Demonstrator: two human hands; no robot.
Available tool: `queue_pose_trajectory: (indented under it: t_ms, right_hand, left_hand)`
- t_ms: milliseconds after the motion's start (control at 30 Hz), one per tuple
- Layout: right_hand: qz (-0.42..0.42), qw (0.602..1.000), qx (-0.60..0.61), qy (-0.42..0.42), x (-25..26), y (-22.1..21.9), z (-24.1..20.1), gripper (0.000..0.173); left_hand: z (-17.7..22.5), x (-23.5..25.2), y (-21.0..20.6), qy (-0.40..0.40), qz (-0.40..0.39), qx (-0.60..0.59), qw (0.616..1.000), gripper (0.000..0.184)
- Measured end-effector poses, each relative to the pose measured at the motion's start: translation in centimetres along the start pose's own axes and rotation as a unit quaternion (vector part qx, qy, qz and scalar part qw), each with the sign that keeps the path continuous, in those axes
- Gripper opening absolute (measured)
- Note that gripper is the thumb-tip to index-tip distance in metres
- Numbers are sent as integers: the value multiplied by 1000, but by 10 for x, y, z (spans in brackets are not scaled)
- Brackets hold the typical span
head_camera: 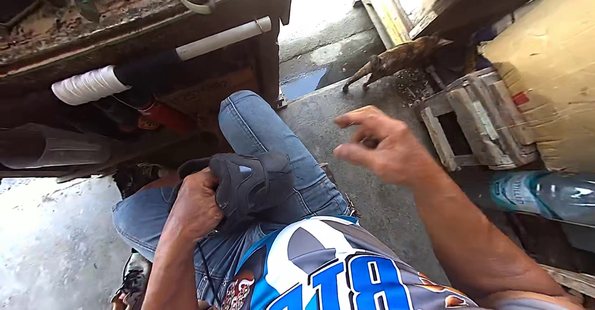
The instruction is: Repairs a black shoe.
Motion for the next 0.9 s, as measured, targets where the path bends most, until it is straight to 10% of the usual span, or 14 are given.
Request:
queue_pose_trajectory:
  t_ms: [100, 333, 467, 600, 900]
  right_hand:
    - [-98, 994, 31, 46, 4, -57, -41, 87]
    - [-179, 979, 69, 75, 18, -88, -38, 69]
    - [-181, 973, 112, 85, 23, -90, -37, 68]
    - [-184, 969, 135, 95, 24, -91, -33, 68]
    - [-190, 949, 232, 103, 25, -97, -18, 65]
  left_hand:
    - [2, -1, -2, 3, -4, 75, 997, 10]
    - [-34, -51, 99, 12, 173, 274, 946, 51]
    - [-33, -56, 110, -79, 244, -35, 966, 32]
    - [-4, -38, 83, -129, 158, -446, 872, 36]
    - [-65, -7, 105, 14, 217, -406, 888, 51]
Point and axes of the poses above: each hand's wrist, its own x-axis towards the middle knuckle, its own y-axis out of the back of the hand, z = x × y, the point moved 4 cm from there along x, towards the middle knuckle, and after that the axes turned 7 degrees about -y, right-handed, at the moved point
